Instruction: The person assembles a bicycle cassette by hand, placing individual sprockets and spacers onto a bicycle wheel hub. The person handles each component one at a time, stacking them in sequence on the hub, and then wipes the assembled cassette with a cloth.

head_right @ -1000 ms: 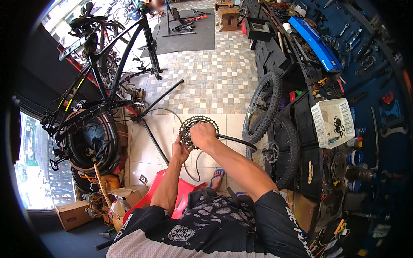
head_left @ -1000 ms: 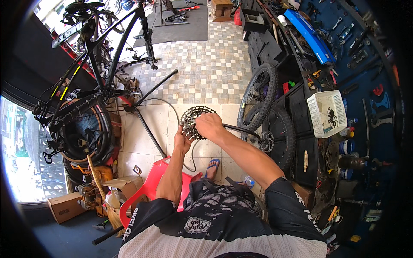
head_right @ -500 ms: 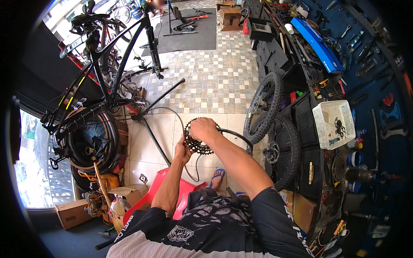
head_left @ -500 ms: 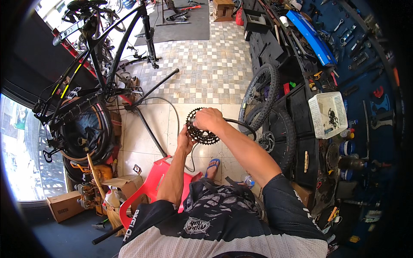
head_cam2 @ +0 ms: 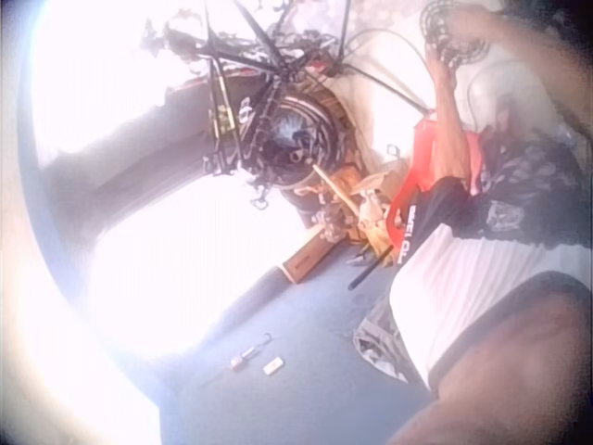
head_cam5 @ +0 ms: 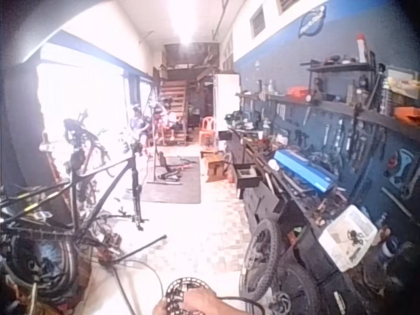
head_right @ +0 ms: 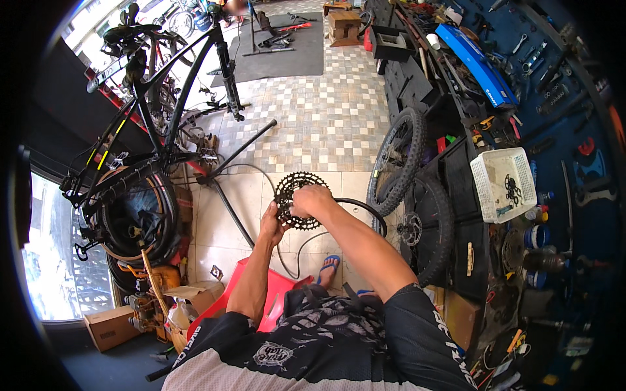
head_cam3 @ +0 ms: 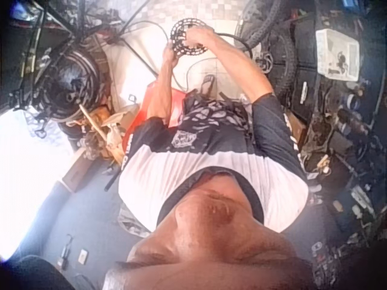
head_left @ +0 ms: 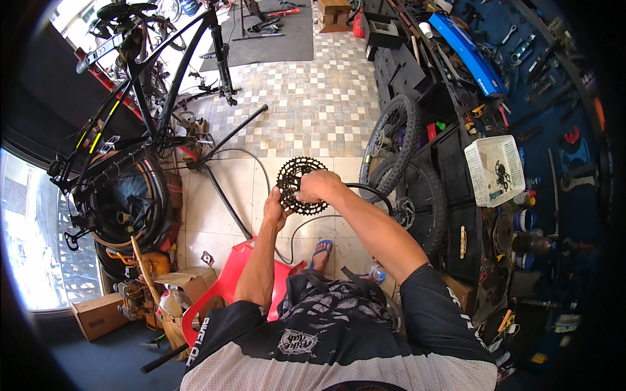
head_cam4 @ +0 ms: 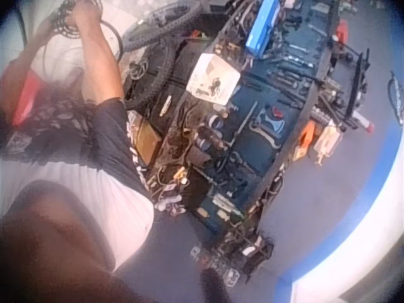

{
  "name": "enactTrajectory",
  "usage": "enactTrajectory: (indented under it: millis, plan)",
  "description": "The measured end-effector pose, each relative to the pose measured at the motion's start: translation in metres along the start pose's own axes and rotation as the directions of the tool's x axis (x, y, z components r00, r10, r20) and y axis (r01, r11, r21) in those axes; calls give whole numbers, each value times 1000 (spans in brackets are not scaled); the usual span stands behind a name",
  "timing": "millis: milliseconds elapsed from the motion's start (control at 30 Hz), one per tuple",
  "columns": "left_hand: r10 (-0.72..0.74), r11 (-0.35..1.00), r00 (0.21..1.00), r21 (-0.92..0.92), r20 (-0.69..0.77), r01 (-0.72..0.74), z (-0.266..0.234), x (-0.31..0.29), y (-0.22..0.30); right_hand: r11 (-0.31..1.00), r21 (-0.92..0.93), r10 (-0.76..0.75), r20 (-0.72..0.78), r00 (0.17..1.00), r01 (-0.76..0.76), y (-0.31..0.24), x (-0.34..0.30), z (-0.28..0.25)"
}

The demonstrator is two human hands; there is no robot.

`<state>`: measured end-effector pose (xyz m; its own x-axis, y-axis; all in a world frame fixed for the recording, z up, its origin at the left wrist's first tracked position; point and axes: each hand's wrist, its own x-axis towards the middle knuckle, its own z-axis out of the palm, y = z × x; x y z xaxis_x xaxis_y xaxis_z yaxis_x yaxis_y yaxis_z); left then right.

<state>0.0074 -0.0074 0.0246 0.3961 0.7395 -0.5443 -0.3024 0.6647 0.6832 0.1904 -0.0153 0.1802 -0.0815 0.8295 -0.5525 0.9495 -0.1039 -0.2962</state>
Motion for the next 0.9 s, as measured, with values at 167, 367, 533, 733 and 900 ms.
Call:
enactTrajectory:
  millis: [167, 367, 533, 733, 900]
  plan:
    - [-18, 999, 1000, -46, -15, 17, -4, 5, -4, 999, 25, 28, -179, 983, -24, -4, 0, -2]
    - [-7, 998, 1000, -58, 12, 7, -6, 6, -6, 998, -61, 21, -110, 994, -27, -7, 2, -3]
    - [18, 999, 1000, -39, 11, -17, 2, 4, -6, 999, -23, 20, -79, 997, -22, -5, 5, -1]
    - [21, 998, 999, 53, -32, -19, 6, 0, -3, 983, 129, 151, -149, 977, -133, 13, 11, -3]
    - [28, 992, 1000, 127, -13, -26, 16, 2, 0, 978, 201, -69, 38, 997, 60, 20, 20, -10]
